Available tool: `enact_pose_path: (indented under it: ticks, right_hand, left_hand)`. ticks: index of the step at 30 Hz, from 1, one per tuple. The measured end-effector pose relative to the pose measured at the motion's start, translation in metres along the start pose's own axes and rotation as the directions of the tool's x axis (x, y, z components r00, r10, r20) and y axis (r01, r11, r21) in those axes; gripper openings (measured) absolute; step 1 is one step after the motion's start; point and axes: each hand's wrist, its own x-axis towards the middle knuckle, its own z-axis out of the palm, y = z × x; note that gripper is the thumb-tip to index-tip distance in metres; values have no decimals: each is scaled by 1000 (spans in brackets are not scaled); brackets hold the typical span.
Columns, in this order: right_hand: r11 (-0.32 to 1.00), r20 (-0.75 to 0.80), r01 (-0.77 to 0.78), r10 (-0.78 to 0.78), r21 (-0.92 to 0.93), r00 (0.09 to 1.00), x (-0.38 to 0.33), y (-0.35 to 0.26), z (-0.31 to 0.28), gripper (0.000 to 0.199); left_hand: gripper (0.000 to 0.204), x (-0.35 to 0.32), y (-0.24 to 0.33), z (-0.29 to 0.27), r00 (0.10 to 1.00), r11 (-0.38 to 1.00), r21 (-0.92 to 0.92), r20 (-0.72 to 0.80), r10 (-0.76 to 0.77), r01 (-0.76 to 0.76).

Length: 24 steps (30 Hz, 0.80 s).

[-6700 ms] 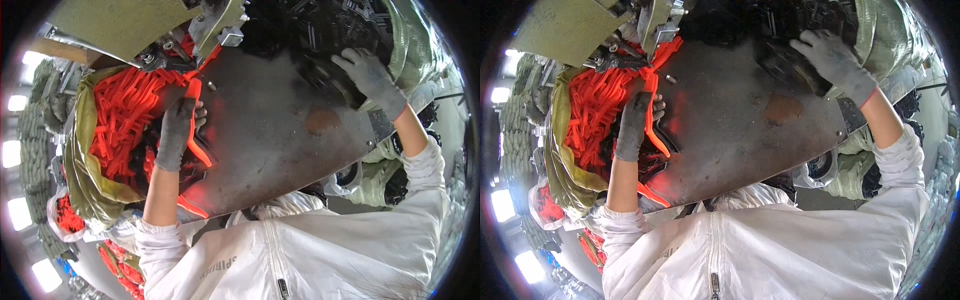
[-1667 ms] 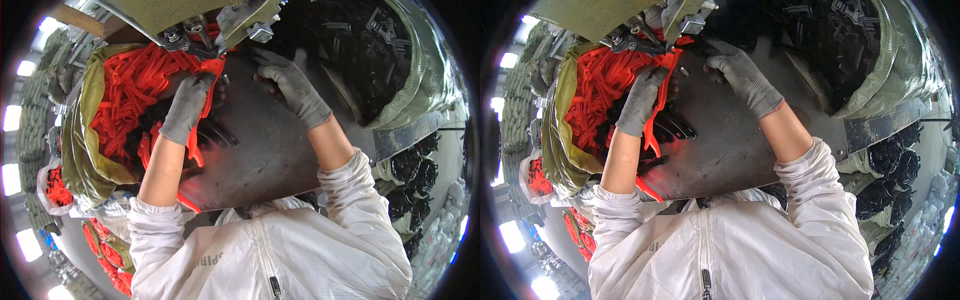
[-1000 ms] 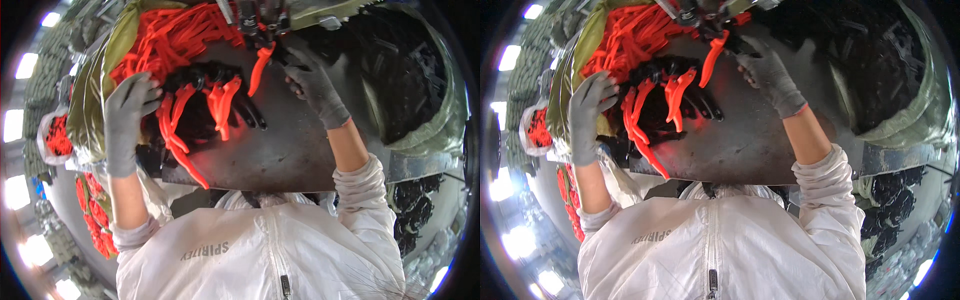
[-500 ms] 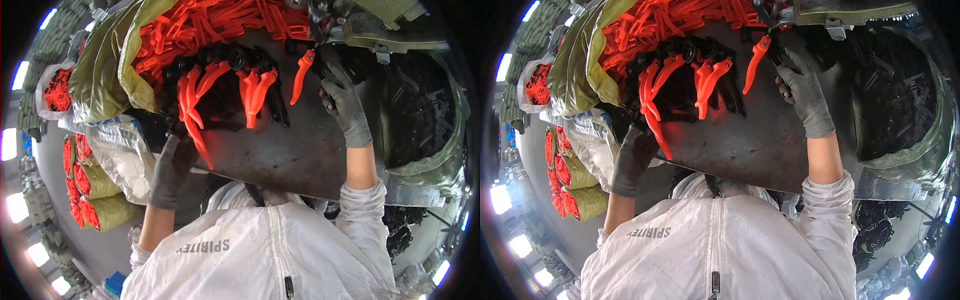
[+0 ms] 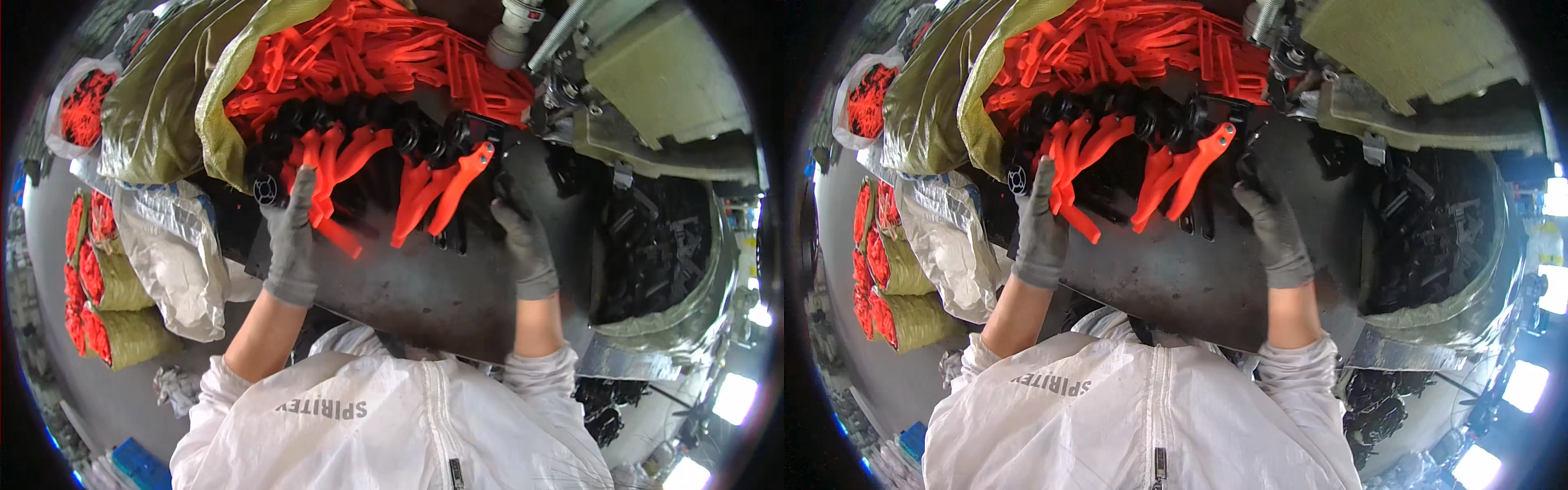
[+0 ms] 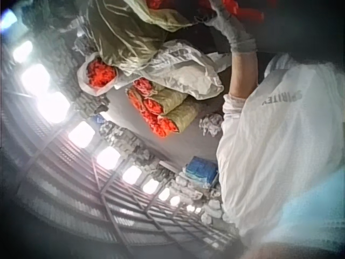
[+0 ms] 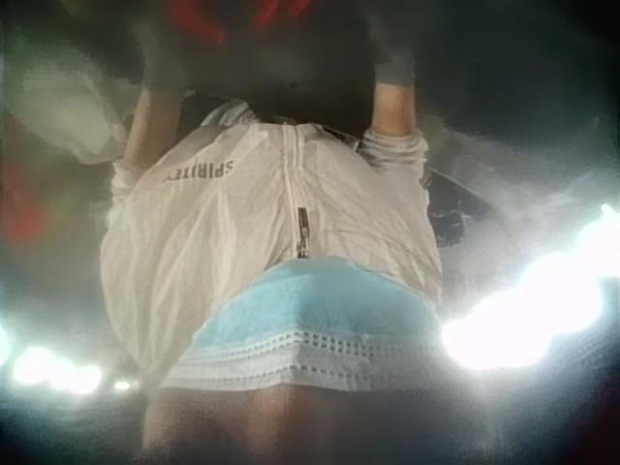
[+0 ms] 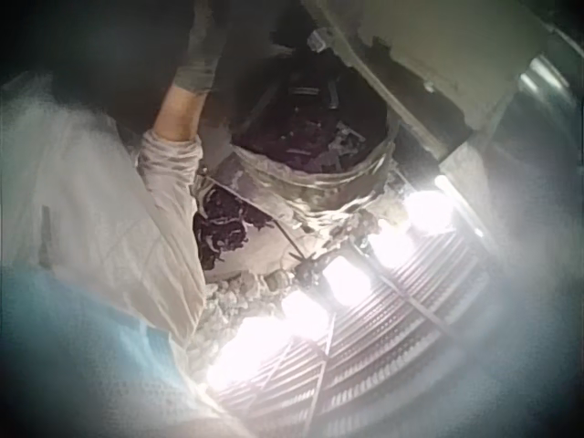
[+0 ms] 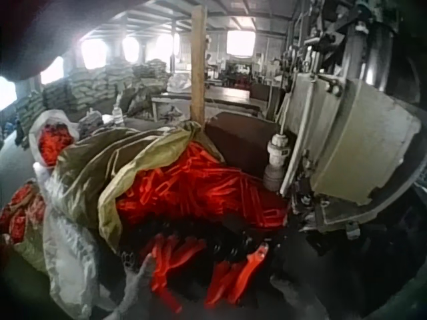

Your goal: The person assembles red plastic handle grips onto black metal clamp components by hand, using a tabletop assembly jig to aid the process.

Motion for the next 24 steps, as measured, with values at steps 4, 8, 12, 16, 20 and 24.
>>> enact_pose_path:
  ticks: [4,8,12,16,20,24]
  right_hand:
    - [769,258,-122,-58,628,964,39,-2,79,65]
    - [873,250,51,-195,485,948,80,-13,121,75]
    - [771,401,-71,-249,633,881,117,4,119,71]
    - [717,405,-172,-165,675,899,119,-12,138,62]
    - [800,363,-124,-122,587,924,118,-17,147,52]
    - [821,291,-96,-88,563,953,72,-26,152,66]
  left_hand:
    - [30,11,10,12,935,935,-36,-23,-353,352]
    - [38,14,3,1,960,952,221,137,-245,211]
    - [70,25,14,10,983,999,-16,180,40,-38]
    - [49,70,27,31,971,980,-180,236,-38,82]
    - [54,73,9,25,904,799,-481,390,-173,360]
    - [69,54,12,13,832,890,-264,520,-193,372]
